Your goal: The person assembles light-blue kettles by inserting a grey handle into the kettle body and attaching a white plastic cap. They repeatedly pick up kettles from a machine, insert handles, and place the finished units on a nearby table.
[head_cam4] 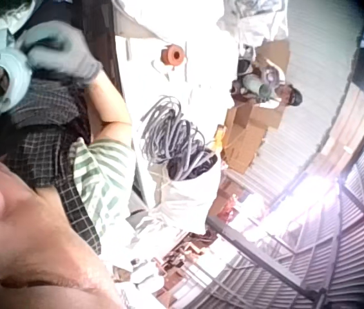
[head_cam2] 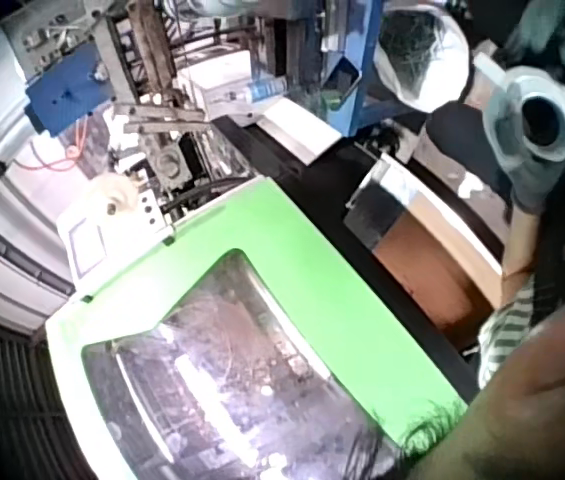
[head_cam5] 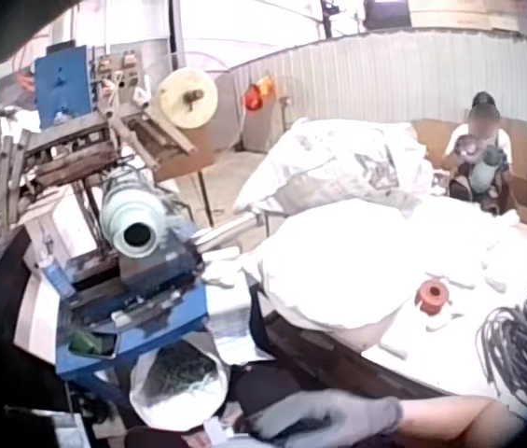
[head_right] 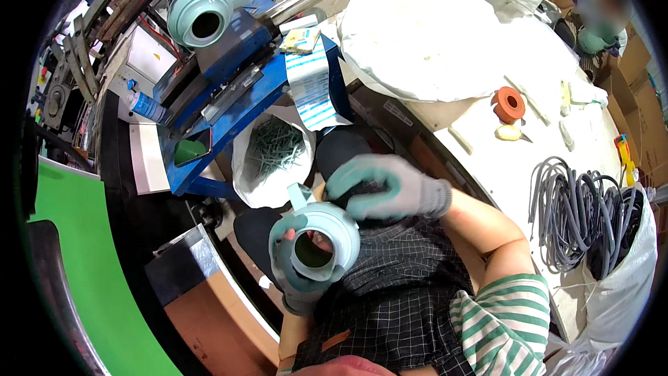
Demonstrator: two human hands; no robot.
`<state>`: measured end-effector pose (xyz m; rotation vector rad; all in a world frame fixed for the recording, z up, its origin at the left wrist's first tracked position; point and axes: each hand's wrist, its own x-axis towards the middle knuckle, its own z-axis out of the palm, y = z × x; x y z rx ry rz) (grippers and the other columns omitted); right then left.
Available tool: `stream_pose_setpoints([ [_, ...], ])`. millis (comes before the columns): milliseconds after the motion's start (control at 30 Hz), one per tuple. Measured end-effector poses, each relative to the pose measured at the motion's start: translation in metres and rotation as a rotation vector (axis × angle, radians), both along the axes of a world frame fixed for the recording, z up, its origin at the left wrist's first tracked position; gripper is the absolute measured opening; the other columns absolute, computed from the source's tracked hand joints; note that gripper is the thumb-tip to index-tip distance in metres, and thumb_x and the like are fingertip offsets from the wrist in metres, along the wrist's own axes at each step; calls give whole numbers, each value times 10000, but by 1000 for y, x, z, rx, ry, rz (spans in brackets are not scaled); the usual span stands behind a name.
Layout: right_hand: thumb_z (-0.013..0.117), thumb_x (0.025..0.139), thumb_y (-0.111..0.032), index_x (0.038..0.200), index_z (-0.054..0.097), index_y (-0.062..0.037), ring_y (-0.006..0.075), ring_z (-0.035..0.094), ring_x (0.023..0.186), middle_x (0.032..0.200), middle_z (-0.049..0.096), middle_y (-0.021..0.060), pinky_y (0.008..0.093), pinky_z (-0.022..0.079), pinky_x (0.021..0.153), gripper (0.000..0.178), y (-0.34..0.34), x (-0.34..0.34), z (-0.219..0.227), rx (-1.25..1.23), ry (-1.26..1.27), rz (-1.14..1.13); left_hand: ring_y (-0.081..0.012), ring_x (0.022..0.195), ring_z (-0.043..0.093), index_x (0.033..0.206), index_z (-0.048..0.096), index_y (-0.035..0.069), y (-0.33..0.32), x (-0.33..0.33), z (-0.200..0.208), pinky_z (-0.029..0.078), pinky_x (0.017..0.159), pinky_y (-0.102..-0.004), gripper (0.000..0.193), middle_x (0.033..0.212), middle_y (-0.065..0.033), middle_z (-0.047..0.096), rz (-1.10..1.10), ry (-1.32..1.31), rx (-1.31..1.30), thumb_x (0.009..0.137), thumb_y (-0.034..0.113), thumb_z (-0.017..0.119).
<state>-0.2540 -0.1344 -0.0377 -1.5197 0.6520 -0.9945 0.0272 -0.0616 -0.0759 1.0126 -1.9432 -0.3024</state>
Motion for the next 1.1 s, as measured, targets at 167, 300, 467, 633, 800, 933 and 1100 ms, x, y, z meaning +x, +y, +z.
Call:
stream_pose_setpoints([
  [167,757,960,-144,1072,763,-42,126,662,890,1033,740,60,285,553,826,152,-55,-89,10,-227,404,-864,-391,1267,627,1566,405,136,3,6,-3,577,1034,-527,1031,1424,-185,571,-94,115,54,776,562,911],
  [300,711,902,-88,1053,782,-160,293,668,1077,1154,724,87,414,539,971,182,-117,-155,27,-657,1185,-1275,-393,1283,615,1560,409,118,8,3,-2,569,1040,-518,1019,1426,-183,570,-53,42,49,785,555,906],
  [467,711,878,-118,1029,816,-210,275,630,1164,1218,681,58,415,527,987,206,-155,-183,18,-443,1746,-889,-415,1283,619,1501,463,93,18,-6,-20,571,1036,-540,968,1413,-182,587,26,37,108,758,491,939],
  [633,686,901,-152,975,780,-113,329,643,1139,1182,681,131,444,537,961,126,-151,-169,34,-525,1857,-938,-458,1152,662,1449,510,-1,14,-12,17,578,975,-545,845,1305,-239,624,98,-100,-67,810,372,919],
  [800,657,1027,-237,1183,668,-66,220,712,813,922,737,83,341,549,723,231,-97,-117,59,-320,693,-856,-406,1218,588,1532,437,2,20,3,11,511,997,-541,983,1379,-231,559,225,-249,-133,791,412,936],
  [933,662,1034,-274,1269,666,-13,81,653,685,876,730,50,218,507,586,351,-45,-16,83,344,175,-156,-394,1224,595,1555,430,37,10,13,-3,505,1003,-512,917,1398,-219,546,73,-92,-200,842,367,903],
  [1100,724,995,-200,1282,678,-37,90,707,774,1003,770,48,262,558,666,333,-17,62,22,364,-13,329,-371,1134,650,1022,809,171,14,10,18,585,894,-472,245,1205,-17,691,95,-324,-251,797,204,900],
])
